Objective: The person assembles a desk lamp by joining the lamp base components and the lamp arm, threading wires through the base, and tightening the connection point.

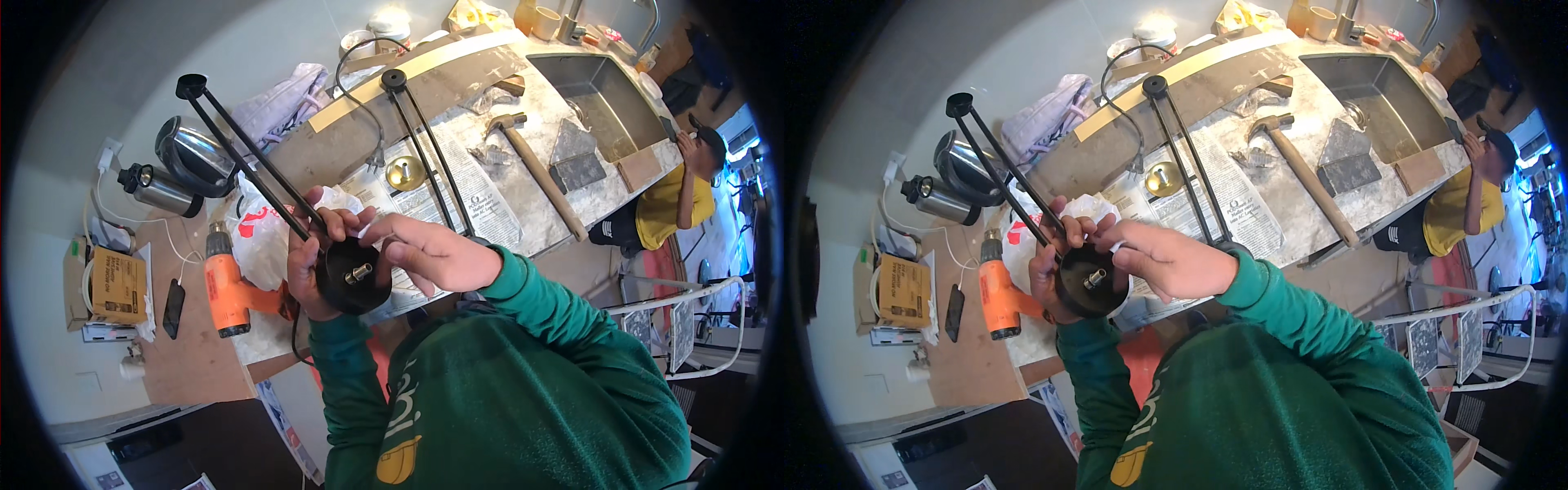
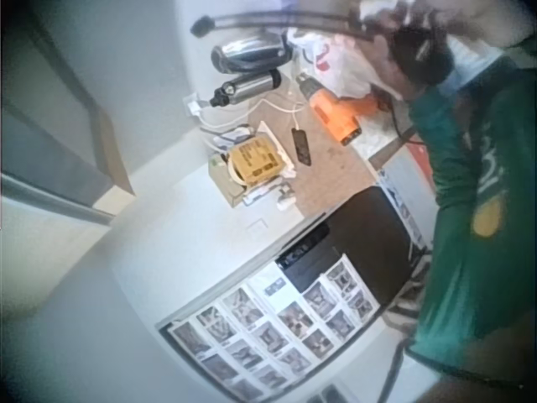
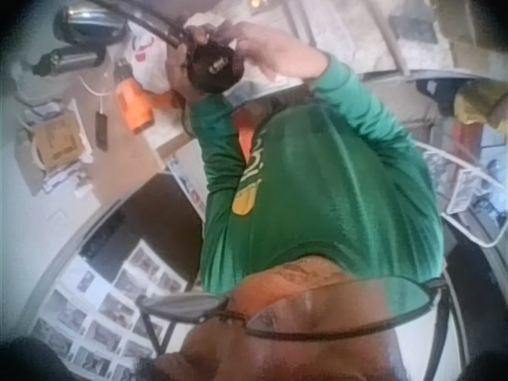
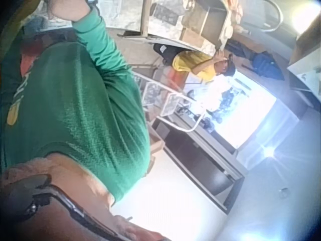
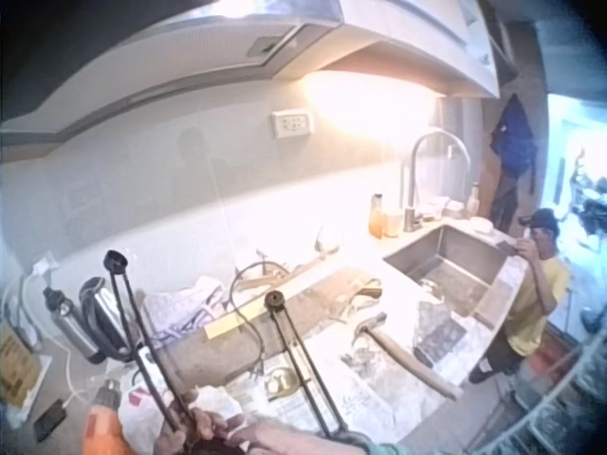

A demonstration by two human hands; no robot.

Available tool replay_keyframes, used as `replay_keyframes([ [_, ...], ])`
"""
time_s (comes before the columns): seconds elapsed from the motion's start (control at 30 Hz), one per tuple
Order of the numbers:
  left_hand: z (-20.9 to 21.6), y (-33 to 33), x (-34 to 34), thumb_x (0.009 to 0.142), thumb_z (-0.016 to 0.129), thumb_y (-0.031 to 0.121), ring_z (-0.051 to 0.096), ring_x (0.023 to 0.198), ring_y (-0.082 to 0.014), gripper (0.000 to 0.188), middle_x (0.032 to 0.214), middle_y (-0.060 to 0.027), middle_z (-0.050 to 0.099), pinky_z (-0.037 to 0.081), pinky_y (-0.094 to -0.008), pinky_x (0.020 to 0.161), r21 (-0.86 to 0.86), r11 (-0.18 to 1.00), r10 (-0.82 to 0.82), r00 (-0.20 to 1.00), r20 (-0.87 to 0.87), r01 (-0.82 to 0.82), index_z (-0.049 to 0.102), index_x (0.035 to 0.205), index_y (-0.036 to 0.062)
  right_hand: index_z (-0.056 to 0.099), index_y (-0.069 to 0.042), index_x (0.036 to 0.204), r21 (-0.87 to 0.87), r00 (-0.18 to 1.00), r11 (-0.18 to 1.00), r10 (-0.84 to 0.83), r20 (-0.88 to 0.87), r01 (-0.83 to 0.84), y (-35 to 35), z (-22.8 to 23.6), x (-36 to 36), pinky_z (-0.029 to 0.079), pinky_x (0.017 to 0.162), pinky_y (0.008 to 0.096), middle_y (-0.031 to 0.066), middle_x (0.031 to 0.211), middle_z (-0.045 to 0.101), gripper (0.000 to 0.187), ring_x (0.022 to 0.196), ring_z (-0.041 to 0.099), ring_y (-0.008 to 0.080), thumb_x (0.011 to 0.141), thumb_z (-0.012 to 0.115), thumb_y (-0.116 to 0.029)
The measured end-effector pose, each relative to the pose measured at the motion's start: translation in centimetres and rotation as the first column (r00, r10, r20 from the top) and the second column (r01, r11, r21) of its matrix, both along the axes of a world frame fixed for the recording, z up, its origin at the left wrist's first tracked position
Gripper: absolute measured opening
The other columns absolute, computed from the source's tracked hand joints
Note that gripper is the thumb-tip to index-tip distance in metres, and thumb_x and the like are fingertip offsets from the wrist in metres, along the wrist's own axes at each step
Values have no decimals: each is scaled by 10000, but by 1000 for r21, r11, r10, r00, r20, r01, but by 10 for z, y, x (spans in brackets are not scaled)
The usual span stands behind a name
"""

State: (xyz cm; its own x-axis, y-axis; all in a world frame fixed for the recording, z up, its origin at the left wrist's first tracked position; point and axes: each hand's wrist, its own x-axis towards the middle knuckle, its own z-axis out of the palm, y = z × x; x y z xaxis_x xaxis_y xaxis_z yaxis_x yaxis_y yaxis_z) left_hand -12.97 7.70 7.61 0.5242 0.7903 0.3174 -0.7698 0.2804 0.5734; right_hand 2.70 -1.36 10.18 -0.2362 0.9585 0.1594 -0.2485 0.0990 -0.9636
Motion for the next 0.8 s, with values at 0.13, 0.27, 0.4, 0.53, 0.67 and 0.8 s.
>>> replay_keyframes([
  [0.13,-2,2,-3,846,493,192,542,973,-262,584,864,-103,501,383,-521,1042,10,1000,6,1000,-11,-6,300,1342,-48,431,-27,1242,-33,996,999,35,79,-33,2,4,4,462,494,231,92,1009,553,275,533,537,95,1007,359,-151],
  [0.27,1,2,3,844,499,189,543,971,-263,586,862,-105,502,387,-524,1038,-4,1000,-4,1000,-9,4,298,1339,-51,430,-31,1242,102,999,995,-18,27,15,4,-7,2,473,518,242,86,1028,553,276,543,542,97,1010,352,-158],
  [0.4,-4,6,1,843,501,187,543,969,-263,586,865,-106,502,389,-525,1037,2,1000,-18,1000,2,18,297,1338,-52,421,-36,1244,-65,961,995,91,262,-76,6,6,8,487,568,259,78,1035,559,276,535,548,108,1009,367,-169],
  [0.53,-4,7,3,843,500,189,539,971,-263,586,869,-107,498,389,-521,1037,4,1000,-24,999,27,24,298,1338,-52,429,-30,1233,-2,998,998,56,14,-56,5,-2,4,476,550,263,97,967,557,265,533,559,127,996,385,-141],
  [0.67,-5,8,6,840,492,184,533,973,-263,583,867,-106,493,393,-517,1034,-12,1000,-11,1000,5,12,301,1337,-53,426,-31,1237,-11,993,998,63,97,-63,7,2,8,473,542,265,101,960,555,268,521,561,135,994,380,-135],
  [0.8,-5,6,5,836,488,177,532,973,-262,583,866,-107,492,392,-516,1034,-15,1000,1,1000,6,0,302,1338,-56,426,-30,1239,-115,969,985,149,198,-128,5,7,12,475,556,269,90,989,542,271,531,562,129,997,381,-143],
])
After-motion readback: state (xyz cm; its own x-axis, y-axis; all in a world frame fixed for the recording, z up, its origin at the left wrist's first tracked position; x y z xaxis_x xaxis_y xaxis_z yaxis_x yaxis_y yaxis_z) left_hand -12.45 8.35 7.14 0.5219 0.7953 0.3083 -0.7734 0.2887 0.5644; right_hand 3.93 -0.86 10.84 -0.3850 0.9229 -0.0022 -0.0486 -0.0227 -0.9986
